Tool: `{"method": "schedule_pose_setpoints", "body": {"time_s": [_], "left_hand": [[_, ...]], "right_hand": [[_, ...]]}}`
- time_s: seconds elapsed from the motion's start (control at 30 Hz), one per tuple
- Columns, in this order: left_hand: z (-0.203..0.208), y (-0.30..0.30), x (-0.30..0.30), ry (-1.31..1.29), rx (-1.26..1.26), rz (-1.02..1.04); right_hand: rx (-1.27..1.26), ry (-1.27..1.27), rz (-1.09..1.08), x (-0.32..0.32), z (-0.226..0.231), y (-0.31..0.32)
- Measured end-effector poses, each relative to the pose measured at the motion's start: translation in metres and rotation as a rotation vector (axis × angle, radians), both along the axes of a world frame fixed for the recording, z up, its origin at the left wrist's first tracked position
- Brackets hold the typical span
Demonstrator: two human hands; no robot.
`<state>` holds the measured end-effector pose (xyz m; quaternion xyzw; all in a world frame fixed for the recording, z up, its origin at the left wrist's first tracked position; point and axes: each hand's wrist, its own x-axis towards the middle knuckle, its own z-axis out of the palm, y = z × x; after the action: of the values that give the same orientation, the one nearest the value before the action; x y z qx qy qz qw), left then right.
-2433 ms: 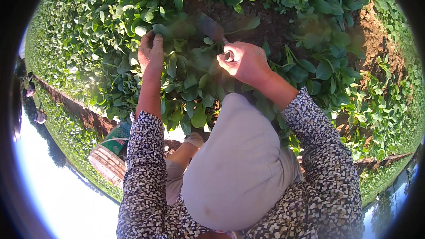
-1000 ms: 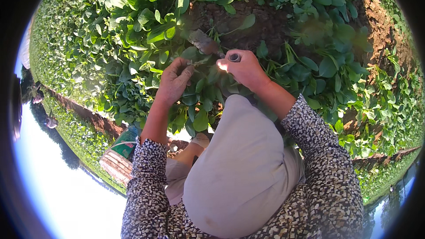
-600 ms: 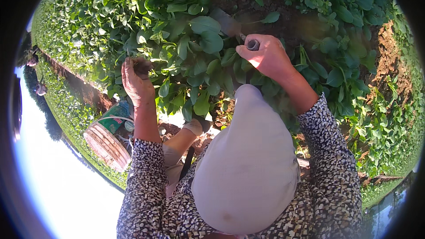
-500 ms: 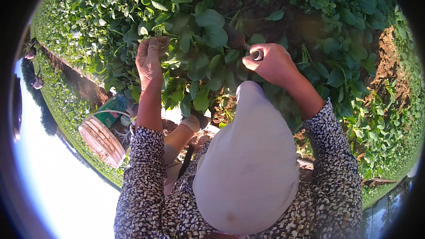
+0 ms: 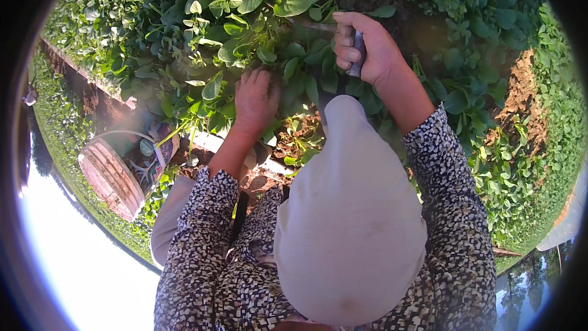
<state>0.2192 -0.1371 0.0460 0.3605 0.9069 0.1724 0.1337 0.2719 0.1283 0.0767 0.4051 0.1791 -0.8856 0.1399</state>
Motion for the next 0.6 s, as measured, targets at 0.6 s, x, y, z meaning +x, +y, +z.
{"method": "schedule_pose_setpoints", "body": {"time_s": [0.6], "left_hand": [[-0.013, 0.121, -0.1, -0.134, -0.687, -0.503]], "right_hand": [[1.56, 0.275, 1.057, 0.042, 0.019, 0.0]]}}
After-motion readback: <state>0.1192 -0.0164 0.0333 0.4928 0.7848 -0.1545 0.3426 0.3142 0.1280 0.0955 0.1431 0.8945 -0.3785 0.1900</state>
